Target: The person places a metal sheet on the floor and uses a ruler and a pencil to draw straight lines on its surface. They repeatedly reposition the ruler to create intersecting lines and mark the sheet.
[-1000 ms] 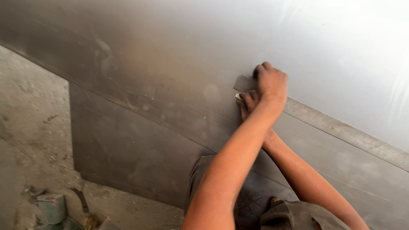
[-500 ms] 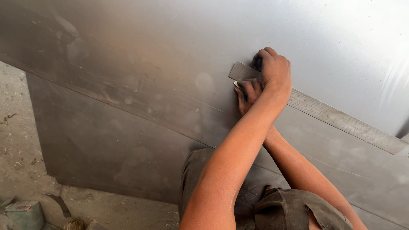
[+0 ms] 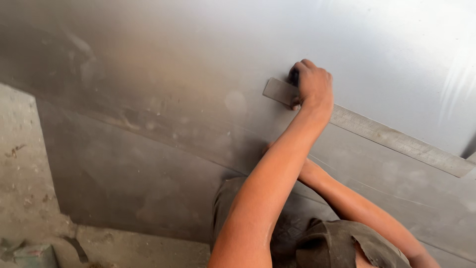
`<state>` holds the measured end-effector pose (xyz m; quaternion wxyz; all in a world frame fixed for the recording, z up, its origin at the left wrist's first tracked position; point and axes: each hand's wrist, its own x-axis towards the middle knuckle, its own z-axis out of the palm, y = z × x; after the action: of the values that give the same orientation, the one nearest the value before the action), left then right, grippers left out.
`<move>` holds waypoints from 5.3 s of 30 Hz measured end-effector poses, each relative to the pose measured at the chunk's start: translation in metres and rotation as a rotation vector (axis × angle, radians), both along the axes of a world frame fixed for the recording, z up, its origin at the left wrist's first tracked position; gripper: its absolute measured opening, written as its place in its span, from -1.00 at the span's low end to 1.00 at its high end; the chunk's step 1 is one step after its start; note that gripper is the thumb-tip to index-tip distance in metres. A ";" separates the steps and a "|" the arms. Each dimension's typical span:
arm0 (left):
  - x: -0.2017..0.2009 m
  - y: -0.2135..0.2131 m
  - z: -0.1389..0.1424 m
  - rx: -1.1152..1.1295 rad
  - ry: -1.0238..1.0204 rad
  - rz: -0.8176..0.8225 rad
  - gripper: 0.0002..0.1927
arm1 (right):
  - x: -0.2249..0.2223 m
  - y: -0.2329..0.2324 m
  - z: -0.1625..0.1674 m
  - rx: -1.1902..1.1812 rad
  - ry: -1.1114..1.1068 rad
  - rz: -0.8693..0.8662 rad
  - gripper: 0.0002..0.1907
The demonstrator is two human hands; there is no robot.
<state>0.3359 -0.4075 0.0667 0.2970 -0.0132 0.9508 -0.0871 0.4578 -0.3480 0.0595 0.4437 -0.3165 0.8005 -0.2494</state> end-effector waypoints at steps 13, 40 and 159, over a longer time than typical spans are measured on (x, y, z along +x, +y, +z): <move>0.000 0.004 -0.006 -0.015 -0.045 0.011 -0.76 | -0.023 -0.016 -0.021 -0.338 0.547 -0.448 -0.88; 0.001 0.001 0.013 -0.014 -0.165 -0.060 -0.62 | -0.024 -0.015 -0.030 0.132 -0.109 0.337 -0.90; -0.272 0.937 -0.002 0.432 -0.177 -1.678 -0.38 | 0.153 0.767 -0.001 0.595 0.767 -2.372 -0.95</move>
<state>0.0634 0.5295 0.0642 0.2036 0.7553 0.6156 -0.0955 0.6113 0.4194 0.0586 -0.2538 0.6471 0.6917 -0.1959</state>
